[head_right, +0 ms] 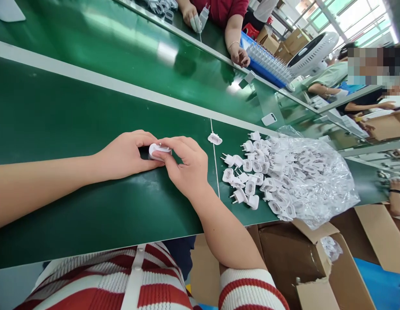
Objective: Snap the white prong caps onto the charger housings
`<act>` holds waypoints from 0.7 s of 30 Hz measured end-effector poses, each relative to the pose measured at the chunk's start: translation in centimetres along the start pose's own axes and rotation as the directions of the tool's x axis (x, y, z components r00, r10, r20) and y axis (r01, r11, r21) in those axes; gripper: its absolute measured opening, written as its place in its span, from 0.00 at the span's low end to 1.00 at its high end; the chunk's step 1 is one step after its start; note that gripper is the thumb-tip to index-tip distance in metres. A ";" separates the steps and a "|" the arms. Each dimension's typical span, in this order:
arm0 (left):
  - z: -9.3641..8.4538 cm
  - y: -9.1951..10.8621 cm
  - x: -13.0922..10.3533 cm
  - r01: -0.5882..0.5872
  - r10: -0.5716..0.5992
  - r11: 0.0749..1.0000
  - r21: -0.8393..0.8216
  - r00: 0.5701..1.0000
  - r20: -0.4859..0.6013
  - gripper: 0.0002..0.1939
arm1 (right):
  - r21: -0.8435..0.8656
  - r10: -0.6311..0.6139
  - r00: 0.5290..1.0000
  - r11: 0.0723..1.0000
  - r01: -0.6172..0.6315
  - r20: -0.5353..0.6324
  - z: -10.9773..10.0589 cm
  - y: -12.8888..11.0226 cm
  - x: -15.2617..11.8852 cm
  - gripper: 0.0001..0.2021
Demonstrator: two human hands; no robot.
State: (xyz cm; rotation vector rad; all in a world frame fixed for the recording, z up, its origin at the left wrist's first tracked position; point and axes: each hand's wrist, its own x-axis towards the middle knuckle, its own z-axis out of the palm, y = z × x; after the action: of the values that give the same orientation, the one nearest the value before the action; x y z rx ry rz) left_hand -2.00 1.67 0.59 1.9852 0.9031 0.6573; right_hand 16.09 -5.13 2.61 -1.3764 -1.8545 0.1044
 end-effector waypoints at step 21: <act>0.3 -0.7 0.1 -0.073 0.074 0.996 -0.045 0.997 0.010 0.11 | -0.032 -0.056 0.998 0.998 0.056 0.003 -0.5 -0.1 0.1 0.03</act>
State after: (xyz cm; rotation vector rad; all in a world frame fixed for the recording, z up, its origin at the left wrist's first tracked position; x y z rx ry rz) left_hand -1.97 1.92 -0.12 1.9883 0.8052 0.7012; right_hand 16.34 -5.27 3.06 -1.3453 -1.9023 0.0470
